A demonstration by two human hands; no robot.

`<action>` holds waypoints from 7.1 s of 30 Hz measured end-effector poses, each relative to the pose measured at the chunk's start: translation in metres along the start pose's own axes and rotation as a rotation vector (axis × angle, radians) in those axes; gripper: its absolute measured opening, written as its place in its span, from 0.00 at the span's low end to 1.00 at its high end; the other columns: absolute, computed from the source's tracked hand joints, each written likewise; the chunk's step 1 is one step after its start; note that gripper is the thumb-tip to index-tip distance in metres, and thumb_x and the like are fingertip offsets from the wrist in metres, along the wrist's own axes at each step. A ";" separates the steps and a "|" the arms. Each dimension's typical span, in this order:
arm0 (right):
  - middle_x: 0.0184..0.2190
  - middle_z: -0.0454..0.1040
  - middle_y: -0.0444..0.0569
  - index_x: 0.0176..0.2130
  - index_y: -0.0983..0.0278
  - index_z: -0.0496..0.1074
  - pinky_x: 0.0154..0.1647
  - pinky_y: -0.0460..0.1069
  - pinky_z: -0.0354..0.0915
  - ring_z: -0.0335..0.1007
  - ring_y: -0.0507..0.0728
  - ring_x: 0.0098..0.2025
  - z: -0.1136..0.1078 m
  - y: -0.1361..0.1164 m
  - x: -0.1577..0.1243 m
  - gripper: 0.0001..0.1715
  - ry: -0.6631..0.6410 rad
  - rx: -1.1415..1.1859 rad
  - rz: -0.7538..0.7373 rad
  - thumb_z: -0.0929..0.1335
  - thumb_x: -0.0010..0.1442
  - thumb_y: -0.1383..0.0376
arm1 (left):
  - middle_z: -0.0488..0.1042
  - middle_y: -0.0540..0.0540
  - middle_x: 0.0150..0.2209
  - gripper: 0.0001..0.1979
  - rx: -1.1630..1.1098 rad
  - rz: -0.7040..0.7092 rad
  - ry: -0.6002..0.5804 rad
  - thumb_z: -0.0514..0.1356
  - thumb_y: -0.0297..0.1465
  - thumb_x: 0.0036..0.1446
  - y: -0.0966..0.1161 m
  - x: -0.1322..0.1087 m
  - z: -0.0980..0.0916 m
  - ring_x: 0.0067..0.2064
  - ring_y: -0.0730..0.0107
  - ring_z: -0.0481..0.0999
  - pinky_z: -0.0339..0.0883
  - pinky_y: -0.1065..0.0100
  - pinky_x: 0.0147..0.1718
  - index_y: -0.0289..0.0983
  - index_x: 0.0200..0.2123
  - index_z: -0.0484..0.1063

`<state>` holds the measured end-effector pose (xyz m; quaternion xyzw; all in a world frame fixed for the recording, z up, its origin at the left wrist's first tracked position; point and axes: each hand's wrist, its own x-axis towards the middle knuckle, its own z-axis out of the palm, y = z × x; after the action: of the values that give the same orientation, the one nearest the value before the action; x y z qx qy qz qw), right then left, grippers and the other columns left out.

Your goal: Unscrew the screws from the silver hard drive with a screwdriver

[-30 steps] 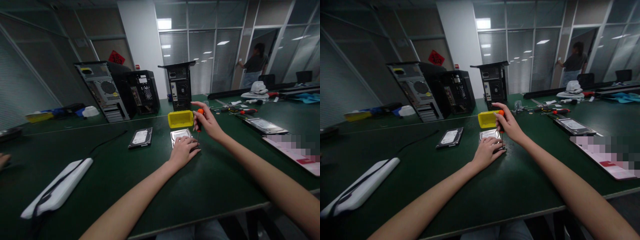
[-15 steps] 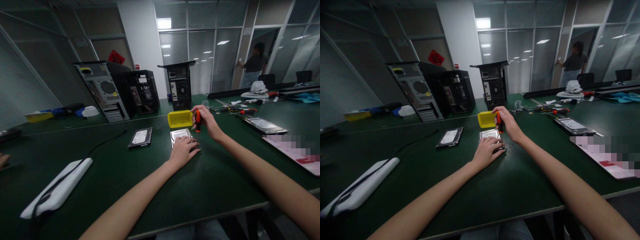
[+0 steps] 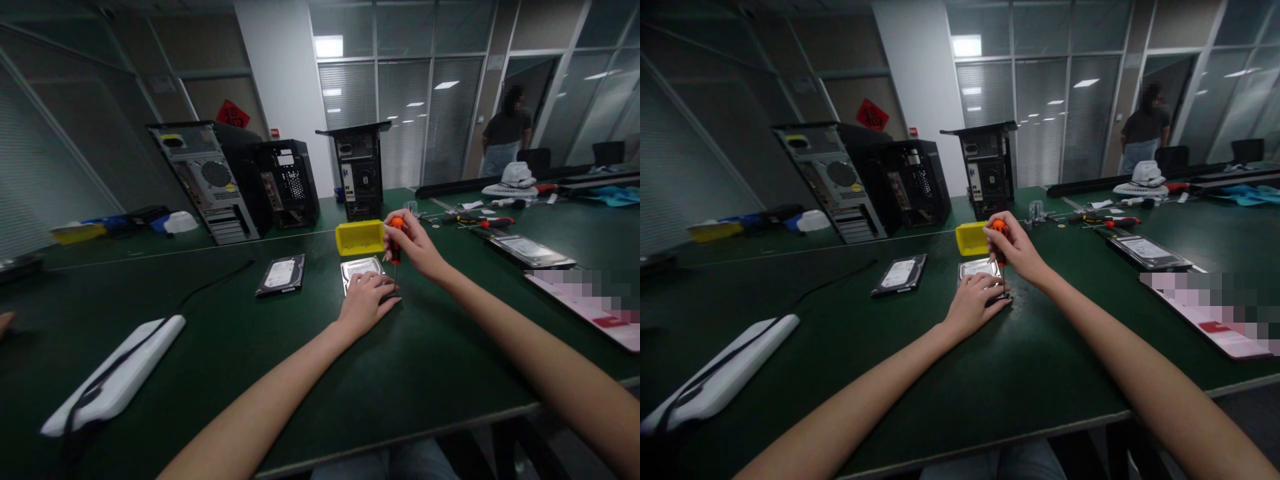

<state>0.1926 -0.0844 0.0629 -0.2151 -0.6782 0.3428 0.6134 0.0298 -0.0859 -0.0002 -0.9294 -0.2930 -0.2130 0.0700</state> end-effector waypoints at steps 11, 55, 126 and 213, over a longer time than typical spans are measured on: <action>0.26 0.62 0.41 0.49 0.57 0.62 0.19 0.46 0.62 0.63 0.48 0.19 0.000 0.003 -0.001 0.14 0.023 -0.077 -0.006 0.63 0.64 0.57 | 0.74 0.48 0.49 0.14 0.005 -0.010 -0.004 0.54 0.40 0.63 0.001 0.000 0.001 0.50 0.62 0.68 0.56 0.58 0.47 0.43 0.46 0.74; 0.24 0.63 0.40 0.47 0.56 0.60 0.19 0.46 0.62 0.63 0.48 0.19 0.001 0.001 -0.002 0.13 0.044 -0.094 -0.015 0.63 0.63 0.58 | 0.74 0.48 0.49 0.13 0.004 -0.002 0.013 0.54 0.39 0.64 0.000 0.000 0.002 0.50 0.61 0.68 0.55 0.57 0.47 0.43 0.45 0.74; 0.30 0.66 0.43 0.41 0.62 0.65 0.30 0.45 0.67 0.67 0.48 0.28 -0.003 0.001 0.000 0.16 0.067 -0.051 -0.035 0.60 0.64 0.52 | 0.74 0.48 0.50 0.13 0.001 -0.003 -0.005 0.55 0.39 0.64 0.000 0.000 0.000 0.51 0.61 0.68 0.55 0.58 0.47 0.43 0.47 0.74; 0.26 0.64 0.41 0.44 0.60 0.63 0.27 0.46 0.63 0.64 0.49 0.25 0.000 0.000 -0.003 0.11 0.058 -0.180 -0.083 0.63 0.64 0.58 | 0.74 0.48 0.49 0.14 -0.010 -0.003 0.006 0.54 0.40 0.64 0.000 0.000 0.002 0.51 0.61 0.68 0.55 0.58 0.46 0.43 0.46 0.74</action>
<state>0.1935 -0.0869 0.0610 -0.2509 -0.6966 0.2482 0.6247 0.0307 -0.0853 -0.0023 -0.9287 -0.2929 -0.2176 0.0658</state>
